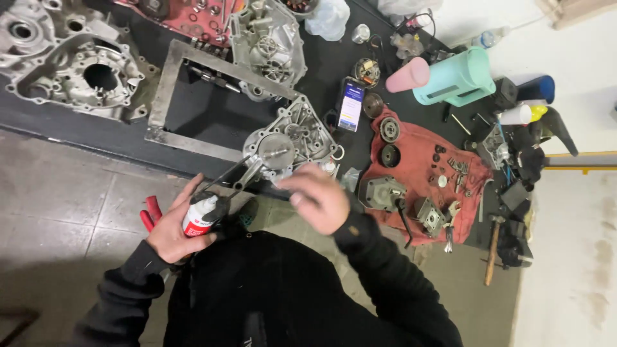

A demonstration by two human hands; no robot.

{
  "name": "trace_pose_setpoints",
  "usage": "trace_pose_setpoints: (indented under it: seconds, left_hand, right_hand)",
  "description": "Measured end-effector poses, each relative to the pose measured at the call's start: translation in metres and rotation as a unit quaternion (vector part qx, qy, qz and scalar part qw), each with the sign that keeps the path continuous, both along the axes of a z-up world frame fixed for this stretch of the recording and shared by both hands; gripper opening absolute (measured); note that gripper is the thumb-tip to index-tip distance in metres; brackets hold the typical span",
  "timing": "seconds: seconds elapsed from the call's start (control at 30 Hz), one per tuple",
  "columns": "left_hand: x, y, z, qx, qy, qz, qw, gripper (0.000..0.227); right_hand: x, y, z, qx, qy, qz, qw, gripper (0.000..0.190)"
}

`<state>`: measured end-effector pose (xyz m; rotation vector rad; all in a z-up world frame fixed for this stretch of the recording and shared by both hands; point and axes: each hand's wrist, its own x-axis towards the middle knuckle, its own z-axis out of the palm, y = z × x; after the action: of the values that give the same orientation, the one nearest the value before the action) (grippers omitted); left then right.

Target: The person holds a tube of sealant and points to various components of a disassembled engine on a workbench. They then pick up a small metal part, apply sealant to it, and place it back on the workbench among other engine parts.

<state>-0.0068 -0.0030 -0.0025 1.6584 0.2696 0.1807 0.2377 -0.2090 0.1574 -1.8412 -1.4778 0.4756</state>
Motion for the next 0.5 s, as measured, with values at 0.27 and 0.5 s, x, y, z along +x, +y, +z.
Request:
trace_pose_setpoints:
  seconds: [0.27,0.5]
  left_hand:
    - [-0.008,-0.001,0.014,-0.001,-0.005,-0.008,1.000,0.073]
    - [-0.009,0.002,0.027,0.027,0.022,-0.031,0.999,0.073]
  right_hand:
    - [-0.054,0.048,-0.017,-0.033,0.117,0.054,0.991,0.047]
    - [-0.054,0.052,-0.032,-0.092,0.181,0.071,0.977,0.050]
